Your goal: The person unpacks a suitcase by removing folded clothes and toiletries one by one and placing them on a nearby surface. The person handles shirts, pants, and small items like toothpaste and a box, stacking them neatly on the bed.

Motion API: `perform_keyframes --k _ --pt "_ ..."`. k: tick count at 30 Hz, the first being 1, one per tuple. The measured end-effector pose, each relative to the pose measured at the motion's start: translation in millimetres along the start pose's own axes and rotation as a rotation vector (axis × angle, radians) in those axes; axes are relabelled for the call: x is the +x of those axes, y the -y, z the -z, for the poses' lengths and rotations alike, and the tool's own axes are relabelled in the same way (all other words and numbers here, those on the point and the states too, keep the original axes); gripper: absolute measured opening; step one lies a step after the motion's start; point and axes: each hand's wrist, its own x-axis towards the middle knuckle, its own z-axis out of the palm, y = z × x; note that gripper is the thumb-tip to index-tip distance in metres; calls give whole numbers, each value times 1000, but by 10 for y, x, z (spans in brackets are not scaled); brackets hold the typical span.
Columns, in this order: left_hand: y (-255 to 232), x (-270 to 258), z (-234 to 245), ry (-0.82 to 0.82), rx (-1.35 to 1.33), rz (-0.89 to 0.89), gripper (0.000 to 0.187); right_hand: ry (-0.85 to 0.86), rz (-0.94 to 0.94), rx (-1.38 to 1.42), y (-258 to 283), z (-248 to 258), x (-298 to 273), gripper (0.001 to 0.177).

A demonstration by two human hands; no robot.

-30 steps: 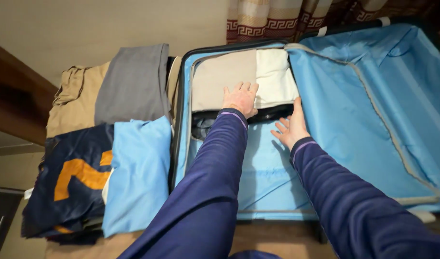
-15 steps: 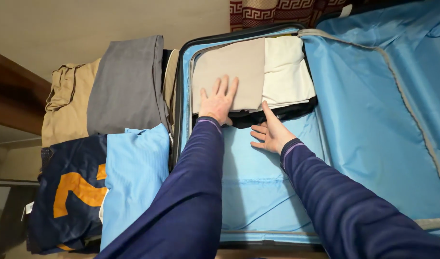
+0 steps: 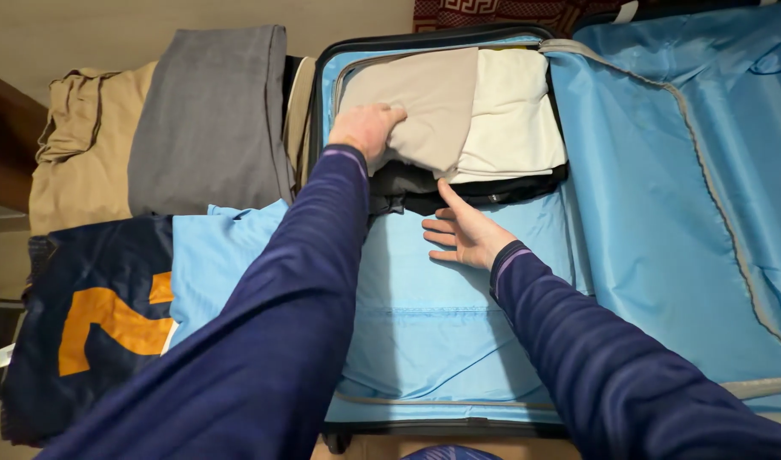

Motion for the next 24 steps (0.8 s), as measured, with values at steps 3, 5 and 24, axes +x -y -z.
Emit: perform_keyframes --k 3,5,24 --pt "80 117 27 -37 -41 -1 47 -5 86 -101 2 -76 -33 109" --pt "76 123 11 -58 -53 -3 47 1 127 -116 28 -127 -62 106" --pt "-1049 -1182 10 68 -86 93 25 -132 430 382 -487 -446 122 93"
